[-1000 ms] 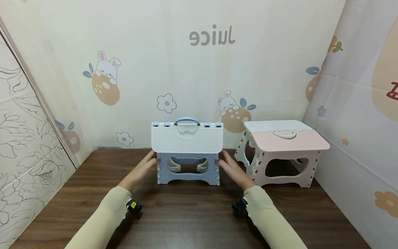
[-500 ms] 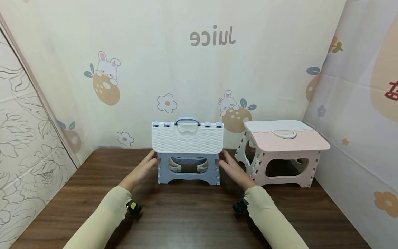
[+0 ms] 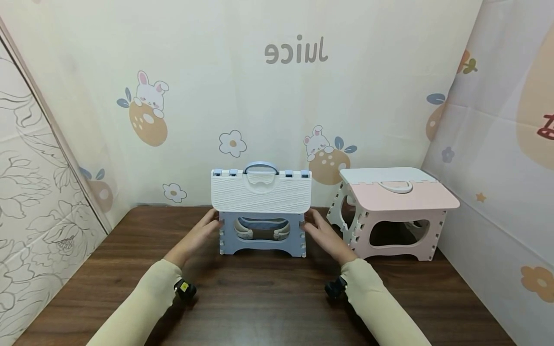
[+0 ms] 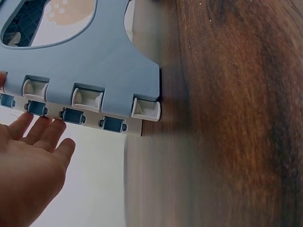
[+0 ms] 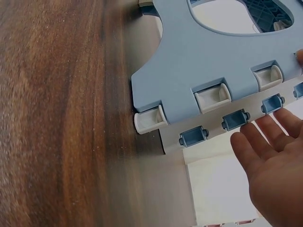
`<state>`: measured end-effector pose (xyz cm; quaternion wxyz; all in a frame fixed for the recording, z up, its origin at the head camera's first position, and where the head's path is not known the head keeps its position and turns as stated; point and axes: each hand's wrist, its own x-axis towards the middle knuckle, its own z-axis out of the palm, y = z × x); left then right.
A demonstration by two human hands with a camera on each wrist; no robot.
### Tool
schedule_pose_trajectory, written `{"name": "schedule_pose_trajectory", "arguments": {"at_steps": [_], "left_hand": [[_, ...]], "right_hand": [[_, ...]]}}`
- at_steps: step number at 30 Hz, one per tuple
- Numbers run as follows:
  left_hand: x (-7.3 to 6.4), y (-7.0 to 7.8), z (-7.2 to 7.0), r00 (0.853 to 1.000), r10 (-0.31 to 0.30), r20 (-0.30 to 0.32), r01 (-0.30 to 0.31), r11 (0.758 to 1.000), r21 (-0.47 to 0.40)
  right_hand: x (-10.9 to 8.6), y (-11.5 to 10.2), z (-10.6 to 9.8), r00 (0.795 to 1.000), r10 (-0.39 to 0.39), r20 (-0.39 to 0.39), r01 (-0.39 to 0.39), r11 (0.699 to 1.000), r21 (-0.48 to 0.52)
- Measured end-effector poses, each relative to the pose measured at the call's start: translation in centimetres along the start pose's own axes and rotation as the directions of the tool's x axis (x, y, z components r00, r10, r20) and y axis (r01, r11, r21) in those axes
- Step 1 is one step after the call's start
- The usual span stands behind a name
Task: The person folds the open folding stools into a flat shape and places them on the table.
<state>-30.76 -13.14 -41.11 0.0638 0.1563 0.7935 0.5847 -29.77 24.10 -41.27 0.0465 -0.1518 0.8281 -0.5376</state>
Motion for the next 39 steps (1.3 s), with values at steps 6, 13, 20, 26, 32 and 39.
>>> {"name": "schedule_pose_trajectory", "arguments": {"at_steps": [6,13,20,26,32,39], "left_hand": [[-0.09,0.1,0.1,1.0,0.004,-0.004,-0.004,1.0,-0.002],[-0.18,0.01,0.09,1.0,0.015,-0.009,-0.015,1.0,-0.01],[-0.44,0.75,0.01,1.0,-0.013,-0.008,0.013,1.0,-0.023],[-0.33,-0.06,0.21,0.999,0.008,-0.047,-0.008,1.0,-0.015],[-0.43,0.0,0.26,0.998,0.01,-0.058,-0.011,1.0,-0.011],[-0.53,0.07,0.28,0.998,-0.009,-0.07,0.009,1.0,-0.01]], "right_hand": [[-0.14,0.06,-0.04,1.0,0.0,0.002,0.0,1.0,0.013],[-0.23,0.01,0.08,1.0,0.009,-0.004,-0.009,1.0,0.005],[-0.34,0.05,0.11,1.0,-0.008,-0.006,0.008,1.0,0.004],[-0.31,-0.04,0.09,1.0,0.002,-0.024,-0.003,1.0,-0.013],[-0.35,-0.28,0.09,0.999,0.019,-0.03,-0.02,1.0,-0.017],[-0.22,-0.28,0.11,0.999,0.022,-0.044,-0.023,1.0,-0.021]]}}
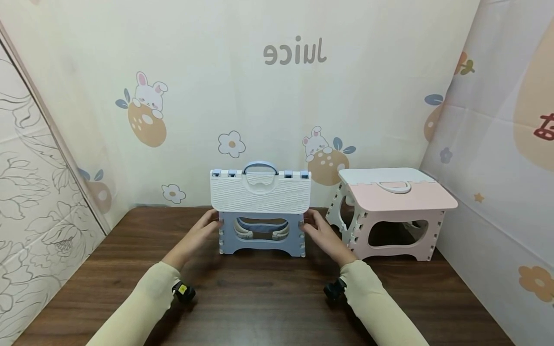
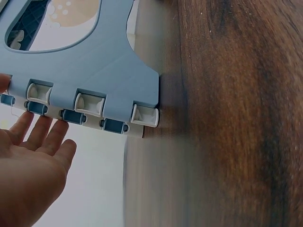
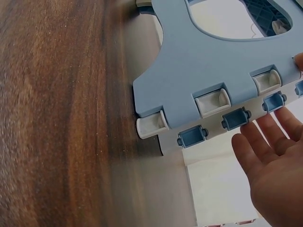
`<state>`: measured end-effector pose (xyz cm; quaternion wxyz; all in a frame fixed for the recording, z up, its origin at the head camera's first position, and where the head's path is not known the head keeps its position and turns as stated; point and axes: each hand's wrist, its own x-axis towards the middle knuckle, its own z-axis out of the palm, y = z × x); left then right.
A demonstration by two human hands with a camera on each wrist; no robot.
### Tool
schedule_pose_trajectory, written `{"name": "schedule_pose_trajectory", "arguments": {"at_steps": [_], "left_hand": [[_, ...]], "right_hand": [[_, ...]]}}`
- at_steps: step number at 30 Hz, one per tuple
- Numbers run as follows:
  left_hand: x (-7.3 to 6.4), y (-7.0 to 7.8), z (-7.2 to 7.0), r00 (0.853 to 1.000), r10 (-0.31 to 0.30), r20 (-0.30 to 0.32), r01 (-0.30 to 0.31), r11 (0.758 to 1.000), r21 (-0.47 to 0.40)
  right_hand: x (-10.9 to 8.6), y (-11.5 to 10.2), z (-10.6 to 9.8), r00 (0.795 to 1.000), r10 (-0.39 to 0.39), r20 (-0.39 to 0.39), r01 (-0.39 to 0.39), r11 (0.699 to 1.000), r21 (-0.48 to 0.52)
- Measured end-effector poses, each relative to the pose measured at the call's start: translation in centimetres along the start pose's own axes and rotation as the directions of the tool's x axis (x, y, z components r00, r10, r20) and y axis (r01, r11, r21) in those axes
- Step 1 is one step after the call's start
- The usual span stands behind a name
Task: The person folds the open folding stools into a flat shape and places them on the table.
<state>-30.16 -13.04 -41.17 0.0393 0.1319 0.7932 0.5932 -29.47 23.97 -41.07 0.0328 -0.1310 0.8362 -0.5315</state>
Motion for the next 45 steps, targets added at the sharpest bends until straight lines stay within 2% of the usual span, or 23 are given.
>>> {"name": "schedule_pose_trajectory", "arguments": {"at_steps": [18,35,45], "left_hand": [[0.18,-0.07,-0.05,1.0,0.009,-0.004,-0.009,1.0,-0.005],[0.17,-0.16,0.09,0.999,-0.017,-0.035,0.016,1.0,-0.024],[0.23,-0.25,0.08,1.0,0.003,-0.031,-0.004,0.999,-0.035]], "right_hand": [[-0.14,0.02,-0.04,1.0,-0.004,-0.009,0.004,1.0,0.002],[0.14,0.14,0.02,1.0,0.007,-0.031,-0.007,1.0,-0.007],[0.26,0.26,0.16,0.999,-0.012,-0.049,0.012,1.0,-0.003]]}}
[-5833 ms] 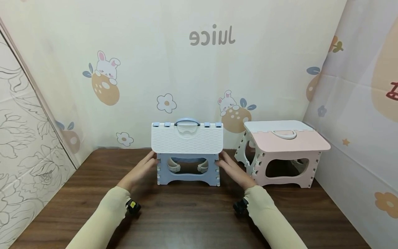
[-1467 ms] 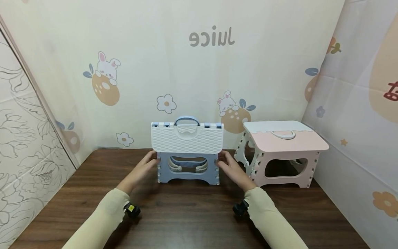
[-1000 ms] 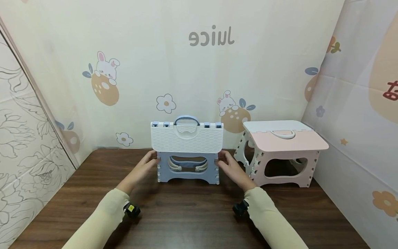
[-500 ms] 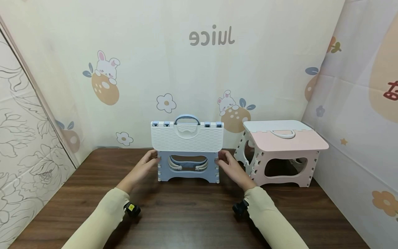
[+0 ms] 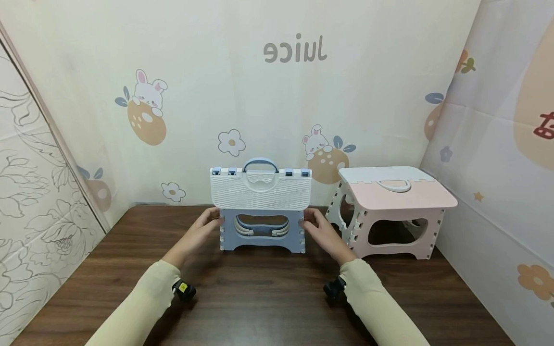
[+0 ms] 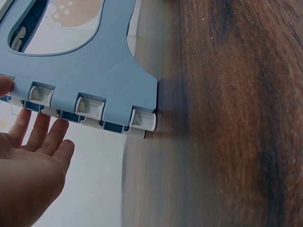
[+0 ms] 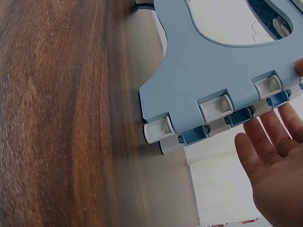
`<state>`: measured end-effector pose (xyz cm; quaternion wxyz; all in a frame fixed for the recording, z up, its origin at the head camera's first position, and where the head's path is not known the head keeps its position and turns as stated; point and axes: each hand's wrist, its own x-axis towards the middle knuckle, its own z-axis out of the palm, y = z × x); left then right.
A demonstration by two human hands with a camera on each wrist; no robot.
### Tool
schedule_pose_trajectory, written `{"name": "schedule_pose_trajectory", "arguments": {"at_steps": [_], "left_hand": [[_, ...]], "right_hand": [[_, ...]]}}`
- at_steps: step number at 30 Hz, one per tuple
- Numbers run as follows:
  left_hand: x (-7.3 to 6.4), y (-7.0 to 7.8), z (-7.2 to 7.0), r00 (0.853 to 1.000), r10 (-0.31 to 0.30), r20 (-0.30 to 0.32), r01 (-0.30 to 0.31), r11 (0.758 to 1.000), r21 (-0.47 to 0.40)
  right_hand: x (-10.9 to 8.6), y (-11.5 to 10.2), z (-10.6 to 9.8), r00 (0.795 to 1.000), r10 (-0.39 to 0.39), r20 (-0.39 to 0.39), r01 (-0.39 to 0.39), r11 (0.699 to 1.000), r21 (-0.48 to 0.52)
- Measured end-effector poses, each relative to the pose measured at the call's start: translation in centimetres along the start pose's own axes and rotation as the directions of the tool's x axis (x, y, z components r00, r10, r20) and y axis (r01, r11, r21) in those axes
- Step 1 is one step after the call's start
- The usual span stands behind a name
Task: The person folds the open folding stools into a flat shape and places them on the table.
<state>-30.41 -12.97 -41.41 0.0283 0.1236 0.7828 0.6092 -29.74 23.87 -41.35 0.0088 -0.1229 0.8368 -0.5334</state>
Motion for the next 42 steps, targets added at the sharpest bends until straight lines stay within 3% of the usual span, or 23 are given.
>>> {"name": "schedule_pose_trajectory", "arguments": {"at_steps": [11,32,36,42], "left_hand": [[0.0,-0.1,-0.1,1.0,0.004,0.002,-0.004,1.0,0.02],[-0.1,0.2,-0.1,0.998,-0.061,-0.007,0.061,0.998,-0.013],[-0.5,1.1,-0.1,0.997,-0.083,0.006,0.083,0.996,-0.024],[-2.0,3.9,0.0,0.995,-0.097,0.018,0.097,0.995,-0.001]], "right_hand": [[0.1,0.2,0.0,1.0,0.002,-0.007,-0.002,1.0,-0.002],[-0.2,0.1,0.2,1.0,-0.017,-0.025,0.017,1.0,-0.019],[-0.2,0.1,0.2,0.999,-0.018,-0.028,0.017,1.0,-0.021],[-0.1,0.2,0.2,0.999,-0.01,-0.036,0.009,1.0,-0.021]]}}
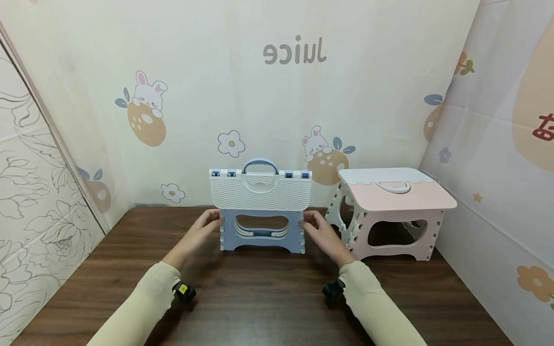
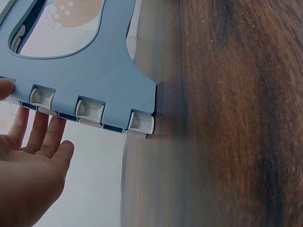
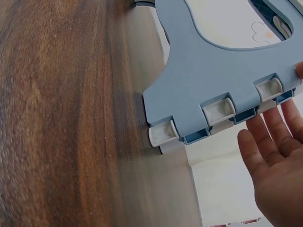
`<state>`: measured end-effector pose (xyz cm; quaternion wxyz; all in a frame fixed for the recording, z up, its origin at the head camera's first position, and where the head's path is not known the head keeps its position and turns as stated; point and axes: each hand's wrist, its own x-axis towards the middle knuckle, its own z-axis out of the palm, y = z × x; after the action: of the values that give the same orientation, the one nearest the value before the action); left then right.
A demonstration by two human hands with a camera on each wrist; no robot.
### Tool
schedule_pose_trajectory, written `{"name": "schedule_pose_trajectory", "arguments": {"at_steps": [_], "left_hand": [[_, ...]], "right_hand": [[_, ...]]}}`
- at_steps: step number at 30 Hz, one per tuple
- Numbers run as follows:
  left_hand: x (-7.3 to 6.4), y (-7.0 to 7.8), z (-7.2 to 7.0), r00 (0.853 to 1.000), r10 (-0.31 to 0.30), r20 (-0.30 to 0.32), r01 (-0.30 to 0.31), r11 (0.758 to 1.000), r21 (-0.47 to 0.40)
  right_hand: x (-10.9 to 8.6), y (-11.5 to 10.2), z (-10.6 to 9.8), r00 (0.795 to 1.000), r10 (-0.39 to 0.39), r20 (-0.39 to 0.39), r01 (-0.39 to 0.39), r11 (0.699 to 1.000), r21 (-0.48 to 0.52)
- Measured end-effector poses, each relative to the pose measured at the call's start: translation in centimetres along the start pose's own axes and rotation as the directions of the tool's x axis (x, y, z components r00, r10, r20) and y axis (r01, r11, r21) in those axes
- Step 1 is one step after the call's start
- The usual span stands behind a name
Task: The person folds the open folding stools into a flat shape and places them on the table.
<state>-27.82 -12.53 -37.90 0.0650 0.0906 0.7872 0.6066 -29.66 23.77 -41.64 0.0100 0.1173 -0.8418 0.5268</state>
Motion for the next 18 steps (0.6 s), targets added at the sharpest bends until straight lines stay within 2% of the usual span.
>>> {"name": "schedule_pose_trajectory", "arguments": {"at_steps": [4,9,13,18], "left_hand": [[-0.5,0.6,0.1,1.0,0.012,0.001,-0.012,1.0,0.003],[0.0,0.0,0.0,1.0,0.012,0.003,-0.012,1.0,-0.001],[1.1,-1.5,-0.1,1.0,0.005,-0.007,-0.005,1.0,-0.01],[2.2,-3.4,0.0,0.999,0.039,-0.033,-0.039,0.999,-0.003]], "right_hand": [[0.0,0.0,0.0,1.0,-0.002,0.002,0.002,1.0,0.002],[0.1,0.0,0.0,1.0,0.002,0.001,-0.002,1.0,0.0],[0.0,0.0,0.0,1.0,0.01,-0.002,-0.01,1.0,-0.002],[0.0,0.0,0.0,1.0,-0.004,-0.001,0.004,1.0,0.003]]}}
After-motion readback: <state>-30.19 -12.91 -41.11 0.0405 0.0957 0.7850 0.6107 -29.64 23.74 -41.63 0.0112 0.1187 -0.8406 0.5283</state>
